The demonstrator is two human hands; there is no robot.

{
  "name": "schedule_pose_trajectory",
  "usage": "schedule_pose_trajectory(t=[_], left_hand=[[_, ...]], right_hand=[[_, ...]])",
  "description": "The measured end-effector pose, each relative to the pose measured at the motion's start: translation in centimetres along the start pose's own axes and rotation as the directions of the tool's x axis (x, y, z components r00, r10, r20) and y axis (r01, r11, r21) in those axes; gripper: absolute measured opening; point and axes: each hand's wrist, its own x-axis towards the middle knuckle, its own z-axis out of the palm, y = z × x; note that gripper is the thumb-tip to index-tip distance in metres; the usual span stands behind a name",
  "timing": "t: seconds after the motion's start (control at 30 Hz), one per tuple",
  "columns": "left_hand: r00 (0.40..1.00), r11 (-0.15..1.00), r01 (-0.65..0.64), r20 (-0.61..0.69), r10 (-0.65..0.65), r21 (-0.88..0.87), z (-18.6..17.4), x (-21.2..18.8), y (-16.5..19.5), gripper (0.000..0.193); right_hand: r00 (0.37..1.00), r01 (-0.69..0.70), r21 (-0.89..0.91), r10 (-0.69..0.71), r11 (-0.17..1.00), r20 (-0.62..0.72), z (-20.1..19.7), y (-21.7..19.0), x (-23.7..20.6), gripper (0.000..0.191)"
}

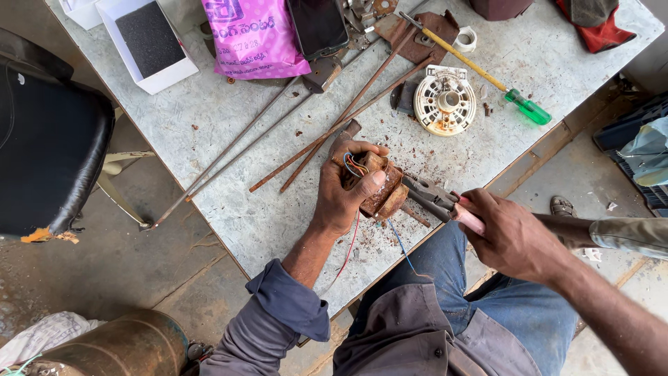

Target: The person uses pliers, a screwdriver, and a hammer to work on a small electrical component with wires. They repeatedly strike the component with the hammer and adjust the wires with pliers while seated at a cluttered workbench.

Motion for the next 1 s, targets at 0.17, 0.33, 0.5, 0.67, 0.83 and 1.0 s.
schedule_pose_trajectory(t=[0.17, 0.33, 0.5, 0.67, 0.83, 1.0], left_hand=[[0.998, 1.0, 0.004, -0.067, -0.005, -0.026, 0.0, -0.1, 0.2, 0.038], [0.996, 0.999, -0.008, -0.09, 0.003, -0.05, 0.0, -0.3, 0.3, 0.036], [0.99, 0.999, 0.018, -0.139, -0.024, -0.047, 0.0, -0.6, 0.1, 0.034], [0.987, 1.0, -0.016, -0.16, 0.015, -0.006, -0.1, -0.7, 0.2, 0.034], [0.985, 0.999, -0.026, -0.17, 0.02, -0.034, -0.3, -0.5, 0.5, 0.035], [0.99, 0.993, -0.073, -0.124, 0.061, -0.095, -0.5, -0.3, 0.8, 0.041]], right_hand=[[0.997, 0.046, -0.078, -0.051, 0.996, -0.059, -0.4, -0.4, 1.0, 0.04], [0.973, 0.119, -0.118, -0.139, 0.986, -0.183, -0.4, -0.7, 1.5, 0.043], [0.986, -0.16, -0.245, 0.146, 0.956, -0.075, -0.8, -2.0, 1.6, 0.04], [0.971, -0.176, -0.324, 0.111, 0.929, -0.21, -1.0, -3.6, 1.7, 0.047], [0.962, -0.16, -0.333, 0.072, 0.929, -0.262, -0.4, -3.6, 1.1, 0.049], [0.972, -0.011, -0.367, -0.076, 0.93, -0.223, -0.7, -3.0, -0.1, 0.054]])
